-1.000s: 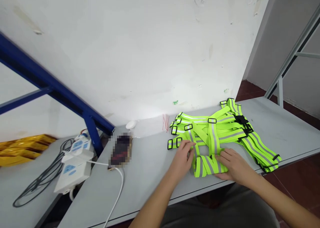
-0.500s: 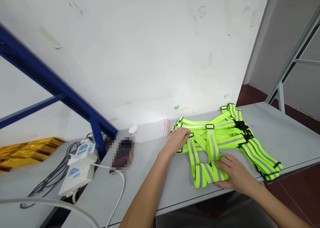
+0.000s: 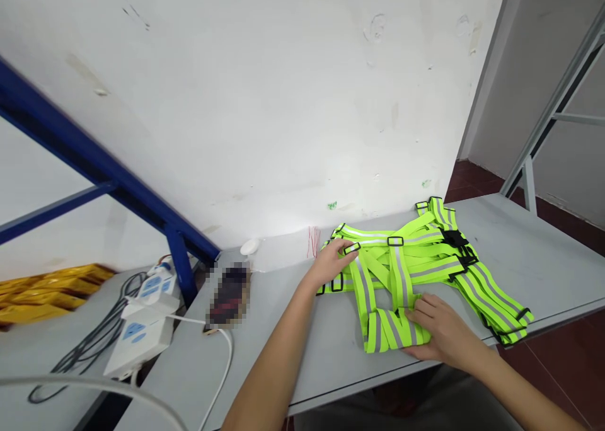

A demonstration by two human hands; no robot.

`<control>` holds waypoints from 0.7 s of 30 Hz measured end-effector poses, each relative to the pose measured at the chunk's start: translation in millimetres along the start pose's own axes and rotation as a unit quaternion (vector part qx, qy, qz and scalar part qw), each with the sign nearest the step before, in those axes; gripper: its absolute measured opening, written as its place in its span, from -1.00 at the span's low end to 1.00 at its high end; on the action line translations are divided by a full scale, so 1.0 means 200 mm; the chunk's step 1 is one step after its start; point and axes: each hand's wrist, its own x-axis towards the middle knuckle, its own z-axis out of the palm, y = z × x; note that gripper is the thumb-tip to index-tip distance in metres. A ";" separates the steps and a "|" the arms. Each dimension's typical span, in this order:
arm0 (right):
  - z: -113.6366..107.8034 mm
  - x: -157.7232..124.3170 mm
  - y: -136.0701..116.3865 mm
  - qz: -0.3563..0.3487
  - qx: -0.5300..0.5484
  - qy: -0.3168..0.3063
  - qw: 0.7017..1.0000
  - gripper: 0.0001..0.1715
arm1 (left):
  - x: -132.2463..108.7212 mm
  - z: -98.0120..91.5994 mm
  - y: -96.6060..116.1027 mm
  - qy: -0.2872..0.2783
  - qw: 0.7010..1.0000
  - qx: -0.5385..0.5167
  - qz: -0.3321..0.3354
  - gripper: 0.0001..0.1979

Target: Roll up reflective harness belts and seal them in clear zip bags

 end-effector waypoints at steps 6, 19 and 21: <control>0.02 0.01 0.01 0.007 -0.009 0.022 1.000 -0.57 | 0.09 -0.01 0.02 0.021 0.998 -0.060 -0.003 -0.54; -0.01 0.00 0.01 0.019 -0.040 -0.032 0.998 -0.50 | -0.05 0.16 0.17 0.087 0.984 0.119 0.096 -0.63; -0.03 0.00 0.00 0.018 -0.043 -0.042 0.998 -0.47 | -0.18 0.14 0.20 0.053 0.981 0.139 0.124 -0.75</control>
